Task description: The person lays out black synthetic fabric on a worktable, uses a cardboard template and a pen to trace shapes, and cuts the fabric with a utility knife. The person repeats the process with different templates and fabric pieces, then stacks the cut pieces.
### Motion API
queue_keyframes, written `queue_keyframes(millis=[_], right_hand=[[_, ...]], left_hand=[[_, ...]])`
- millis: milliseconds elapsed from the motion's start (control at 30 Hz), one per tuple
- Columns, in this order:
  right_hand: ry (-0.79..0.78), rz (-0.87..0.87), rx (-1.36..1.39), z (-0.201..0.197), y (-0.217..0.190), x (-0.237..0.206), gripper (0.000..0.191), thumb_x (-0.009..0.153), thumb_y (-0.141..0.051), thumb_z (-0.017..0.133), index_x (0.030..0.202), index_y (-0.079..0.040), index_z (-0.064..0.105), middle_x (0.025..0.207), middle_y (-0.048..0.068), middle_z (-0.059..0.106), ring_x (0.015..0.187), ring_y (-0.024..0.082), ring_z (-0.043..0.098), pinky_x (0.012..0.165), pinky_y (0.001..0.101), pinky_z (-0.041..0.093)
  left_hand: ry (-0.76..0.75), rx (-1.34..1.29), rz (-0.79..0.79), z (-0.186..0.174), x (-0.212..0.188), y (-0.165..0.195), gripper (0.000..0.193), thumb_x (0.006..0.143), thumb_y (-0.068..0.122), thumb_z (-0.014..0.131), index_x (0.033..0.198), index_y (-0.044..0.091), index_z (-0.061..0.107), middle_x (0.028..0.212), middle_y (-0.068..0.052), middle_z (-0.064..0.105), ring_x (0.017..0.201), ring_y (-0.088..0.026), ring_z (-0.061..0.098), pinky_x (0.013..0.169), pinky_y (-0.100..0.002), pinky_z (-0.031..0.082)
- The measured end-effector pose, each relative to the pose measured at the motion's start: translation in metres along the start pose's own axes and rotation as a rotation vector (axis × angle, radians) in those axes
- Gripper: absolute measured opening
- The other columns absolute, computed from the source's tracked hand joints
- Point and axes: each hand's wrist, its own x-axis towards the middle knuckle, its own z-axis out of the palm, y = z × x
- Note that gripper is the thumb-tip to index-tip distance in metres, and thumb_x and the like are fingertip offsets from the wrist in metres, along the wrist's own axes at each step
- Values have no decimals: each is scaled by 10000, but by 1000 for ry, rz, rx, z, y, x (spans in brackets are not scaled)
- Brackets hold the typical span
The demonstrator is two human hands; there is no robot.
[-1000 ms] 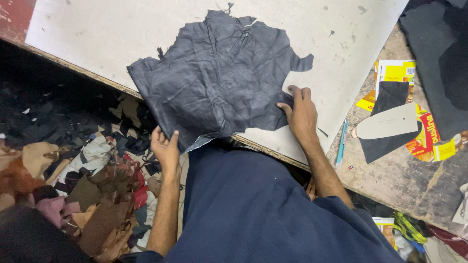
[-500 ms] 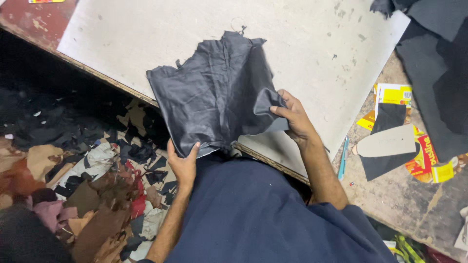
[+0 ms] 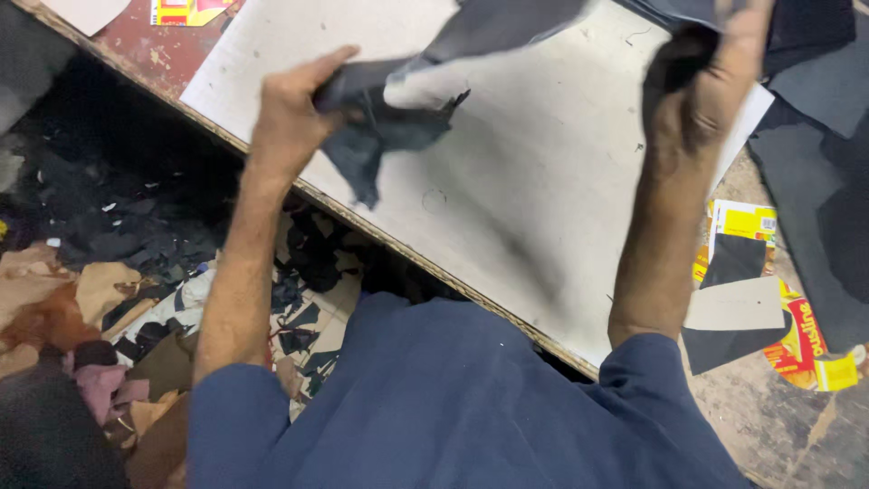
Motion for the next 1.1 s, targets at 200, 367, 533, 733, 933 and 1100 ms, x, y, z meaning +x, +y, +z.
queue_keyframes(millis=[200,367,533,733,933,1100], right_hand=[[251,-187,-381,-48,-89,-106,688,1085,139,530,1663,-89,233,1656,135,369,1413,238,445,1244,341,357],[555,192,-659,-73,-58,-217,907,912,208,499,1710,-89,188,1793,187,187,1619,313,332,1281,375,339],[555,472,-944,-60,-15,-318,935,909,127,570,1670,-95,75,1746,218,87,1491,354,420,1149,384,417],[480,668,-1761,-27,-17,-341,855,922,-21,703,1676,-80,303,1480,307,482,1350,479,505,1140,506,400],[274,429,-2142,-24,6,-316,380,965,-14,673,1345,-18,671,1566,275,499,1408,430,490,1188,493,417],[95,516,-1921,-31,94,-259,678,1008,-301,635,1553,25,399,1647,261,322,1534,442,263,1246,551,212]], left_hand=[[437,676,182,6,17,-8,373,959,-8,787,1319,78,740,1096,-114,651,968,-269,664,781,-383,575],[134,933,236,69,-20,-51,255,981,63,709,1227,25,763,1293,-126,697,1220,-317,623,1170,-529,450],[-126,855,153,107,-104,-87,305,962,94,641,1236,22,756,1319,-118,706,1259,-311,617,1224,-560,359],[-125,870,39,106,-140,-98,304,991,118,612,1248,37,751,1362,-97,693,1284,-309,609,1212,-558,361],[98,424,-432,109,-114,-104,380,1017,186,703,1334,-13,638,1258,-181,613,1195,-360,533,1044,-527,415],[150,644,-393,121,-68,-121,625,807,443,865,1182,3,628,1128,-230,603,1082,-362,518,898,-499,395]])
